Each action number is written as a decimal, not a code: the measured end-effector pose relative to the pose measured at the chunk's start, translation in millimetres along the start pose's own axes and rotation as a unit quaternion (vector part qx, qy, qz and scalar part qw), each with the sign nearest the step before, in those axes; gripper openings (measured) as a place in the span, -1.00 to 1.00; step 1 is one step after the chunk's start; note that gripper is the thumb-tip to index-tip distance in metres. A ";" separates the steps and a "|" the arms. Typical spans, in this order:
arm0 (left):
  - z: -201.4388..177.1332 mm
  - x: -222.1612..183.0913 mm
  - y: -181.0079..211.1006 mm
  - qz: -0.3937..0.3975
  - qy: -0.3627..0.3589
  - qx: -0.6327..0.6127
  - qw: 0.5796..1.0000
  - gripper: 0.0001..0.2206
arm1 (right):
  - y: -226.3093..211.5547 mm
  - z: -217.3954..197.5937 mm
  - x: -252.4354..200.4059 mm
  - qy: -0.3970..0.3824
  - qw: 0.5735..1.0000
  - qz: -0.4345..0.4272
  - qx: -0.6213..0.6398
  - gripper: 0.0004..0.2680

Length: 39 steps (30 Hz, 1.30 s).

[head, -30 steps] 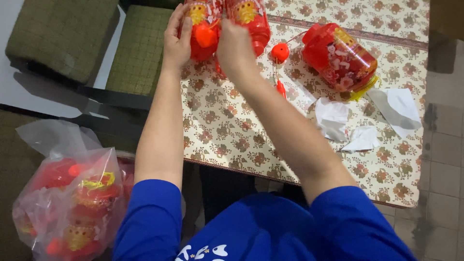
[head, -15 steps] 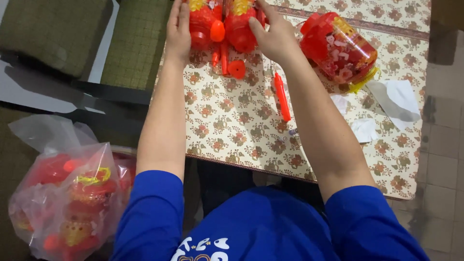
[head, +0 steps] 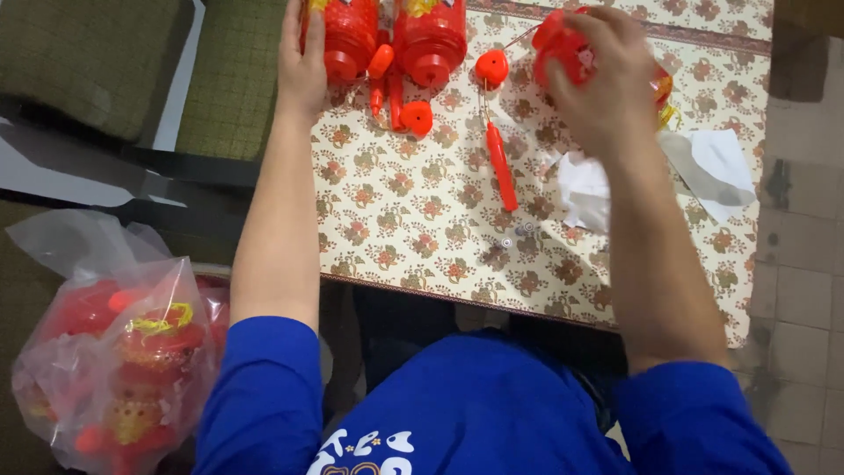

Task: Assembling plastic lanterns by wiping the bodies with a tissue and attaching plastic handles.

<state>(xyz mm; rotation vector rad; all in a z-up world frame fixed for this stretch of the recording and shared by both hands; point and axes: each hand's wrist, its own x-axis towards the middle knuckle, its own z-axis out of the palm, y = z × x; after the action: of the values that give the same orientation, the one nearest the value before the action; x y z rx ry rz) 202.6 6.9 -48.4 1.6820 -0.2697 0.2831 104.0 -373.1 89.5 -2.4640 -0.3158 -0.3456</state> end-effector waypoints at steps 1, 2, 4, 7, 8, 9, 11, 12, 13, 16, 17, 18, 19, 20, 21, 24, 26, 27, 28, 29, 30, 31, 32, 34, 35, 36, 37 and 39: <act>-1.8 -1.1 -2.4 -0.003 0.001 -0.008 1.000 -0.43 | 7.6 -9.6 -7.4 -0.007 1.000 0.015 -0.011 -0.62; -3.4 -2.3 -4.7 -0.005 0.001 -0.015 1.000 -0.40 | 15.3 -19.3 -15.0 -0.014 0.999 0.030 -0.022 -0.51; -6.0 -2.5 -10.9 -0.019 0.011 -0.008 1.000 -0.42 | 25.8 -29.2 -23.7 -0.048 0.993 0.076 -0.078 -0.40; -9.7 -2.6 -10.2 -0.012 0.012 -0.004 1.000 -0.42 | 37.3 -34.2 -29.6 -0.088 0.978 0.131 -0.137 -0.28; -10.5 -3.2 -8.9 0.008 0.004 -0.008 1.000 -0.41 | 40.7 -34.1 -31.0 -0.097 0.975 0.142 -0.140 -0.27; -11.9 -3.9 -10.1 0.008 0.003 -0.006 1.000 -0.41 | 45.8 -32.1 -31.8 -0.096 0.975 0.142 -0.139 -0.27; -13.9 -4.4 -13.2 -0.012 0.022 -0.023 0.999 -0.34 | 56.1 -28.3 -32.9 -0.091 0.976 0.132 -0.145 -0.21; -11.7 -5.2 -11.6 -0.011 0.021 -0.023 0.999 -0.34 | 65.1 -24.6 -34.3 -0.090 0.976 0.133 -0.145 -0.21; -10.0 -6.7 -9.9 -0.017 0.039 0.013 0.999 -0.35 | 73.6 -21.2 -35.0 -0.070 0.980 0.109 -0.150 -0.17; 12.7 -20.0 3.9 -0.002 0.142 0.114 0.983 -0.42 | 91.5 -15.9 -40.1 -0.041 0.985 0.053 -0.160 -0.15; 23.3 -23.2 10.6 0.022 0.227 0.177 0.958 -0.48 | 96.3 -16.1 -39.1 -0.031 0.985 0.020 -0.167 -0.17; 37.1 -32.4 29.9 0.024 0.229 0.177 0.957 -0.48 | 87.1 -24.0 -42.5 -0.029 0.985 0.017 -0.168 -0.17; 51.6 -43.1 48.7 0.105 0.236 0.203 0.944 -0.57 | 78.0 -31.8 -47.6 -0.027 0.992 0.020 -0.124 -0.20; 66.0 -54.0 67.2 0.185 0.241 0.229 0.925 -0.66 | 69.0 -39.4 -52.9 -0.025 0.996 0.023 -0.080 -0.22; 79.3 -64.2 85.1 0.184 0.242 0.228 0.925 -0.66 | 67.7 -47.1 -55.9 -0.025 0.996 0.022 -0.081 -0.22; 113.3 -93.3 125.8 0.232 0.084 0.126 0.961 -0.58 | 71.0 -66.0 -63.7 -0.033 0.996 -0.067 -0.043 -0.25; 131.2 -106.7 135.5 0.137 -0.066 0.213 0.965 -0.36 | 84.6 -75.8 -66.6 -0.034 0.980 -0.185 -0.060 -0.26; 139.4 -105.8 139.1 0.138 -0.066 0.213 0.965 -0.36 | 81.1 -80.6 -67.6 -0.033 0.980 -0.185 -0.061 -0.26; 147.7 -104.9 142.9 0.089 -0.112 0.223 0.964 -0.27 | 77.6 -85.4 -68.7 -0.051 0.977 -0.200 -0.054 -0.28; 156.4 -103.8 146.3 0.039 -0.159 0.232 0.959 -0.18 | 74.6 -90.1 -70.6 -0.069 0.973 -0.213 -0.047 -0.30; 162.8 -106.7 146.1 0.040 -0.161 0.231 0.959 -0.18 | 74.7 -89.1 -73.8 -0.068 0.974 -0.212 -0.047 -0.30; 169.2 -107.6 146.3 0.008 -0.181 0.263 0.948 -0.06 | 74.6 -89.1 -75.1 -0.082 0.971 -0.224 -0.022 -0.30; 175.6 -108.2 146.5 -0.023 -0.202 0.293 0.934 0.06 | 74.3 -88.9 -76.1 -0.095 0.967 -0.237 0.003 -0.29; 181.4 -117.9 138.3 -0.016 -0.181 0.284 0.941 -0.08 | 72.7 -87.4 -80.4 -0.096 0.967 -0.237 0.016 -0.29; 182.8 -123.2 134.0 -0.012 -0.157 0.277 0.948 -0.19 | 71.2 -85.6 -81.3 -0.100 0.965 -0.240 0.032 -0.28; 183.0 -126.9 127.9 -0.011 -0.156 0.277 0.948 -0.19 | 72.3 -84.3 -81.3 -0.100 0.965 -0.241 0.032 -0.28; 182.3 -131.4 121.6 0.036 -0.096 0.303 0.948 -0.49 | 73.1 -82.0 -81.3 -0.093 0.961 -0.257 0.035 -0.29; 177.7 -138.6 111.9 0.082 -0.033 0.328 0.941 -0.71 | 73.8 -77.6 -80.8 -0.088 0.957 -0.274 0.040 -0.31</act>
<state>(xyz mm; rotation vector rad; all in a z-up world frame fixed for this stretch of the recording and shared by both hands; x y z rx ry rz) 39.8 -181.6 -13.1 2.3360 -0.3956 0.4776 37.6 -489.5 83.0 -2.2953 -1.0759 -0.3298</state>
